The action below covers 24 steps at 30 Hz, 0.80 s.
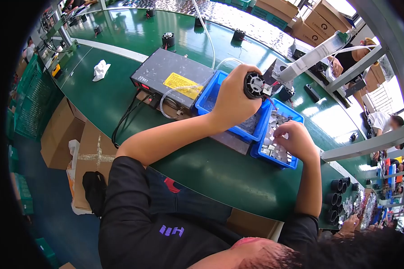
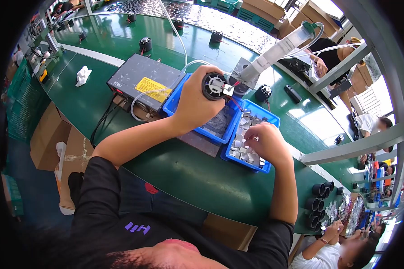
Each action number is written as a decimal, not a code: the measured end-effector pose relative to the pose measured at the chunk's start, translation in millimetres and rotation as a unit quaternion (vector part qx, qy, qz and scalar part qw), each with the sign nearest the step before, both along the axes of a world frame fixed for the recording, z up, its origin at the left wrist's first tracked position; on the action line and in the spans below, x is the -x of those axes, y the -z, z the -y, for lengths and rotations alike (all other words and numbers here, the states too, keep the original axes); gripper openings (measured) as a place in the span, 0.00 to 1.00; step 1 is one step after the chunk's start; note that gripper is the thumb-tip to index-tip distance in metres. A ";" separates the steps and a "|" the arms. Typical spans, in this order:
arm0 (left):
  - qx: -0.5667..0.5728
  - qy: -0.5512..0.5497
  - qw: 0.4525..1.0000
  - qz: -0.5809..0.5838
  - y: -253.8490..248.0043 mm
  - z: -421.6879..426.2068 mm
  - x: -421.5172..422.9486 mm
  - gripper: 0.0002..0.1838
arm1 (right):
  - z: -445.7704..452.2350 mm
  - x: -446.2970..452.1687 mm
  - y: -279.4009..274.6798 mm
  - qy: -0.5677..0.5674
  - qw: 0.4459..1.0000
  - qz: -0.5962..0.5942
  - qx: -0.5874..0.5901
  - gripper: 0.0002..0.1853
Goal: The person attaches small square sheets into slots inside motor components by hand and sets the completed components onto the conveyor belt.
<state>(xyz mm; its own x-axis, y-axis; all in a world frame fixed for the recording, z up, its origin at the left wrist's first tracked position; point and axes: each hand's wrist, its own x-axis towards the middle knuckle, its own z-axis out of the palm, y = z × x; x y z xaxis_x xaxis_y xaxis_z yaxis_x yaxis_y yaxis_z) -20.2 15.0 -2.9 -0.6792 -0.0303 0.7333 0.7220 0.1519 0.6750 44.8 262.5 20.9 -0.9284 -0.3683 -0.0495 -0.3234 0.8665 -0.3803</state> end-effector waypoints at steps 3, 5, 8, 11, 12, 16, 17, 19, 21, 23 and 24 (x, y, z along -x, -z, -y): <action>-0.010 0.007 1.000 -0.022 5.8 -1.3 -8.4 0.30 | 2.7 -2.0 -6.0 0.019 1.000 -0.011 0.013 0.09; -0.016 0.038 0.998 -0.038 9.3 -1.9 -18.1 0.31 | 6.8 -4.0 -16.5 0.059 0.998 0.009 0.010 0.10; -0.011 0.090 0.995 -0.035 12.6 -7.2 -31.0 0.30 | -0.1 -4.4 -17.0 0.092 0.995 0.025 0.021 0.10; 0.025 0.179 0.983 -0.015 13.0 -10.8 -40.4 0.30 | -7.4 -1.2 -13.2 0.111 0.991 0.031 0.071 0.08; 0.023 0.181 0.983 -0.013 12.6 -11.7 -42.3 0.30 | -7.0 -0.7 -13.7 0.113 0.991 0.033 0.070 0.08; 0.066 0.341 0.929 0.123 13.8 -13.6 -51.6 0.28 | 3.4 -3.7 -15.9 0.116 0.880 -0.040 0.459 0.07; 0.064 0.343 0.929 0.127 13.3 -13.0 -53.9 0.28 | 4.8 -6.5 -16.9 0.119 0.880 -0.036 0.458 0.07; 0.093 0.367 0.910 0.171 8.6 -10.3 -55.1 0.28 | 7.6 -12.3 -21.8 0.056 0.874 0.018 0.483 0.07; 0.124 0.391 0.887 0.212 4.8 -9.2 -55.1 0.27 | 8.7 -17.3 -23.7 -0.007 0.859 0.069 0.507 0.07; 0.132 0.401 0.879 0.221 3.8 -9.4 -54.5 0.27 | 9.3 -18.4 -21.3 -0.013 0.860 0.067 0.506 0.08; 0.140 0.408 0.873 0.229 3.1 -8.8 -53.4 0.27 | 10.1 -17.4 -20.4 -0.023 0.862 0.064 0.503 0.08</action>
